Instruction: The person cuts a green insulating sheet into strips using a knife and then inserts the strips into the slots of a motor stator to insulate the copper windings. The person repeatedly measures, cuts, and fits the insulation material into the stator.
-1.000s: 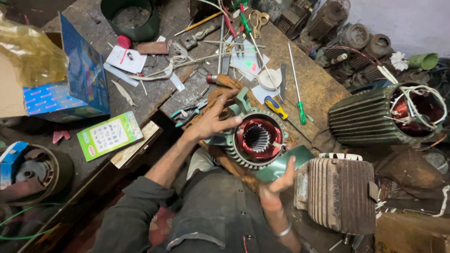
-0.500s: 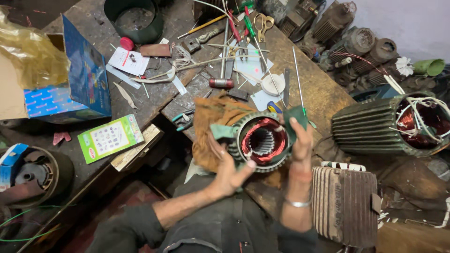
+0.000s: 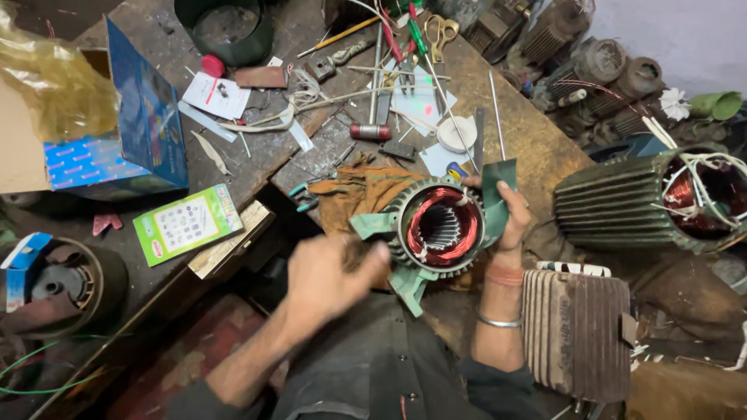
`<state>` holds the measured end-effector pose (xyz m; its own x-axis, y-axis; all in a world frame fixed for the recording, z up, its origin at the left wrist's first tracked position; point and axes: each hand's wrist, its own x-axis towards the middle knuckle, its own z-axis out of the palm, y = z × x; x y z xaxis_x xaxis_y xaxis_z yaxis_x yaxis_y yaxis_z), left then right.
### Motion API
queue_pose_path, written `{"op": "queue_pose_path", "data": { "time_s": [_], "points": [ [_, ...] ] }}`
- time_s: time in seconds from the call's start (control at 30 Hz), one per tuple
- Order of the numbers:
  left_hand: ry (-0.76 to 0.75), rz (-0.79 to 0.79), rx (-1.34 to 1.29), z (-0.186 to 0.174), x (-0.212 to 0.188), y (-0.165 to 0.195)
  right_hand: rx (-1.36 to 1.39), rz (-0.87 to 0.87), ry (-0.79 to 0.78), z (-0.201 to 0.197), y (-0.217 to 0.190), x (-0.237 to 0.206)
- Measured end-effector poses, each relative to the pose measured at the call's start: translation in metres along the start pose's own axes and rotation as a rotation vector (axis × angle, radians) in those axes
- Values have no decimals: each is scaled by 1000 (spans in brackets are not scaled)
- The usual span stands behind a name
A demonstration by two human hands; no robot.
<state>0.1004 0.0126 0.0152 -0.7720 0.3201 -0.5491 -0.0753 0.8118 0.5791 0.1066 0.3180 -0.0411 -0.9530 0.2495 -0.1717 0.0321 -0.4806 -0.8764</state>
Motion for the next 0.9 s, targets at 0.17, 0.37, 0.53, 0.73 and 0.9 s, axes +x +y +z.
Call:
{"op": "queue_pose_path", "data": {
  "time_s": [0.17, 0.37, 0.53, 0.73, 0.9],
  "points": [
    [1001, 881, -2, 9, 55, 5, -167, -383, 388, 8, 19, -34],
    [525, 649, -480, 56, 76, -10, -128, -524, 545, 31, 42, -66],
    [477, 518, -488, 63, 55, -12, -213, -477, 450, 24, 25, -46],
    [472, 600, -454, 66, 34, -5, 63, -407, 410, 3, 31, -34],
    [574, 752, -38, 68, 41, 32, 568, -483, 352, -9, 45, -38]
  ]
}}
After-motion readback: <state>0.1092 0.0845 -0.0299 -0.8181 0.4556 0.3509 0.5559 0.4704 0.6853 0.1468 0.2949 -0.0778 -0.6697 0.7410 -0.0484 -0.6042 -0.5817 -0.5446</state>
